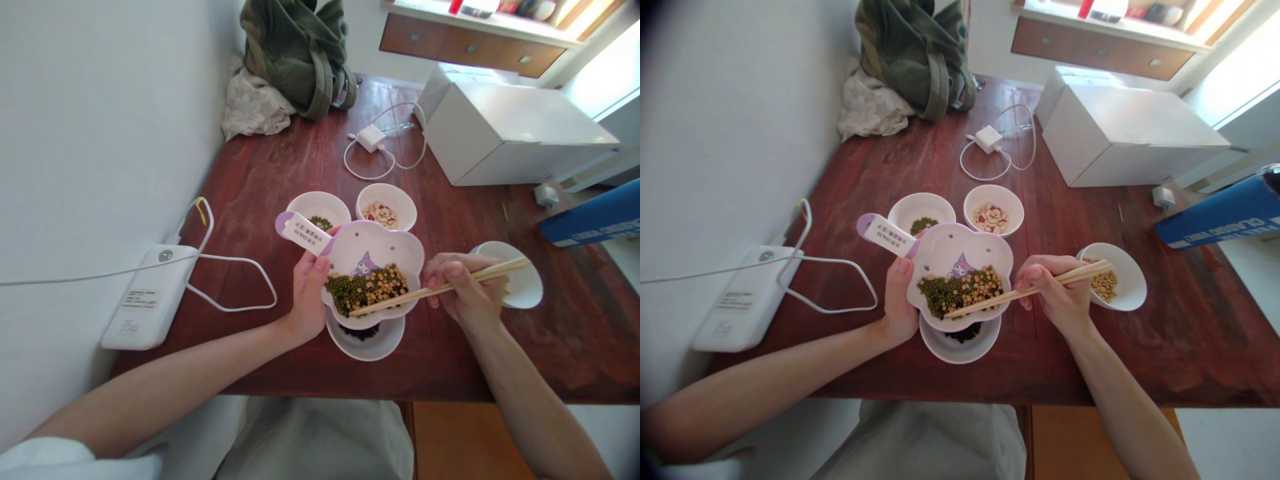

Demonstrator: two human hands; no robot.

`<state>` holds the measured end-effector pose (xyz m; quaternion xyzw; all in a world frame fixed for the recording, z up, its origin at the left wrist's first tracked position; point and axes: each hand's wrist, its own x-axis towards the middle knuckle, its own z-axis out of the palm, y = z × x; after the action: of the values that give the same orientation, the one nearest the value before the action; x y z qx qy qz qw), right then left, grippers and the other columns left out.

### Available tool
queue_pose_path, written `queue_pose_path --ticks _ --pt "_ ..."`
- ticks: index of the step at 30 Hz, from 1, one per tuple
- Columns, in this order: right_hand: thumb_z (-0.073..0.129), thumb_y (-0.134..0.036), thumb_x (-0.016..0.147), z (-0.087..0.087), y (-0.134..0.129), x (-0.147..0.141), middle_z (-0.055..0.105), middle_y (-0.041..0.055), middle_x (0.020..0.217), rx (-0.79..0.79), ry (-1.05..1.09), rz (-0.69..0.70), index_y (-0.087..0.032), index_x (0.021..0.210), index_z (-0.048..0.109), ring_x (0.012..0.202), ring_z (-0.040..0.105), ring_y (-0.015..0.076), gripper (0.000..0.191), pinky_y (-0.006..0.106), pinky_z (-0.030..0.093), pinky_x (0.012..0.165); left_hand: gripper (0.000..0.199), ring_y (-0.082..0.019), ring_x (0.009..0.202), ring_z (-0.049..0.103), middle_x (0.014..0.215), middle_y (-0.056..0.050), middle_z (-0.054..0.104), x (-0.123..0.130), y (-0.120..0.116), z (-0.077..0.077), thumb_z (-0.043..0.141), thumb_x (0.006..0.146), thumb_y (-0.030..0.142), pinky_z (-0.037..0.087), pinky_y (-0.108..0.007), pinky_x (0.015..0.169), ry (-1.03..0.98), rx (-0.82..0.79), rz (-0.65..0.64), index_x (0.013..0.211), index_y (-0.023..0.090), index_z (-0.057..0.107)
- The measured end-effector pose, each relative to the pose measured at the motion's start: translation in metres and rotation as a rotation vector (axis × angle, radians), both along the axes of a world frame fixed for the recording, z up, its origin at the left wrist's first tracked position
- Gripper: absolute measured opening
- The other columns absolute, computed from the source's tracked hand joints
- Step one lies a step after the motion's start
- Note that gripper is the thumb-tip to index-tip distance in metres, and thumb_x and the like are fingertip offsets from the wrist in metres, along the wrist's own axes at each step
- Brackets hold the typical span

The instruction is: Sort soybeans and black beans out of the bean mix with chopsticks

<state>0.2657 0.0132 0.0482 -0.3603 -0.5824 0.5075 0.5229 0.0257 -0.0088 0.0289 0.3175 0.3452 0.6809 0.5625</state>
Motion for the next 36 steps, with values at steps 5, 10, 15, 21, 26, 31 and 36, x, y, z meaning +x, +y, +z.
queue_pose_path --ticks 5,10,15,21,26,31,36 --pt "0.077 -0.043 0.100 -0.003 -0.002 0.002 0.070 0.0055 0.066 -0.013 -0.011 -0.028 -0.019 0.073 0.083 0.045 0.058 0.0129 0.036 0.023 0.043 0.032 0.053 -0.036 0.133 0.074 0.120 -0.013 0.086 0.000 0.000 -0.003 0.078 0.093 0.065 0.058 -0.045 0.117 -0.011 -0.015 0.016 0.118 0.019 0.083" --pt "0.078 -0.043 0.100 -0.004 -0.002 0.003 0.071 0.0055 0.068 0.009 -0.019 -0.034 -0.019 0.076 0.083 0.045 0.059 0.0127 0.034 0.023 0.044 0.033 0.053 -0.035 0.132 0.075 0.118 -0.011 0.086 0.000 0.000 -0.001 0.079 0.092 0.066 0.057 -0.044 0.118 -0.007 -0.017 0.021 0.119 0.021 0.083" --pt "0.077 -0.042 0.100 -0.001 -0.001 0.000 0.071 0.0054 0.067 0.012 0.016 -0.021 -0.018 0.073 0.082 0.043 0.059 0.0121 0.036 0.022 0.042 0.031 0.047 -0.034 0.131 0.075 0.117 -0.011 0.086 0.000 0.000 -0.002 0.076 0.096 0.063 0.057 -0.043 0.118 0.016 0.008 0.026 0.114 0.020 0.084" --pt "0.080 -0.040 0.098 0.007 0.000 -0.007 0.068 0.0051 0.060 0.017 0.060 -0.044 -0.018 0.068 0.081 0.039 0.056 0.0124 0.037 0.022 0.039 0.028 0.052 -0.035 0.133 0.074 0.119 -0.012 0.086 0.000 0.000 -0.002 0.078 0.093 0.066 0.056 -0.044 0.118 0.023 -0.012 0.040 0.115 0.019 0.083" --pt "0.079 -0.039 0.099 0.007 0.001 -0.006 0.068 0.0049 0.060 0.014 0.063 -0.022 -0.017 0.068 0.081 0.040 0.058 0.0119 0.038 0.021 0.039 0.028 0.051 -0.035 0.133 0.074 0.119 -0.012 0.086 0.000 -0.001 -0.001 0.077 0.094 0.064 0.055 -0.044 0.120 0.011 -0.006 0.027 0.115 0.019 0.083" --pt "0.077 -0.040 0.101 0.005 0.002 -0.006 0.069 0.0053 0.061 0.014 0.063 0.008 -0.017 0.070 0.081 0.039 0.057 0.0119 0.038 0.021 0.040 0.029 0.051 -0.035 0.131 0.075 0.118 -0.013 0.086 0.000 0.001 -0.002 0.077 0.094 0.065 0.056 -0.045 0.119 -0.005 0.007 0.021 0.114 0.018 0.084" --pt "0.079 -0.042 0.099 0.007 0.001 -0.010 0.068 0.0042 0.059 0.042 0.106 -0.025 -0.018 0.068 0.080 0.038 0.056 0.0116 0.039 0.022 0.039 0.029 0.049 -0.034 0.130 0.076 0.119 -0.012 0.086 0.001 0.002 -0.004 0.077 0.095 0.062 0.056 -0.044 0.119 -0.027 0.023 0.016 0.115 0.018 0.084"
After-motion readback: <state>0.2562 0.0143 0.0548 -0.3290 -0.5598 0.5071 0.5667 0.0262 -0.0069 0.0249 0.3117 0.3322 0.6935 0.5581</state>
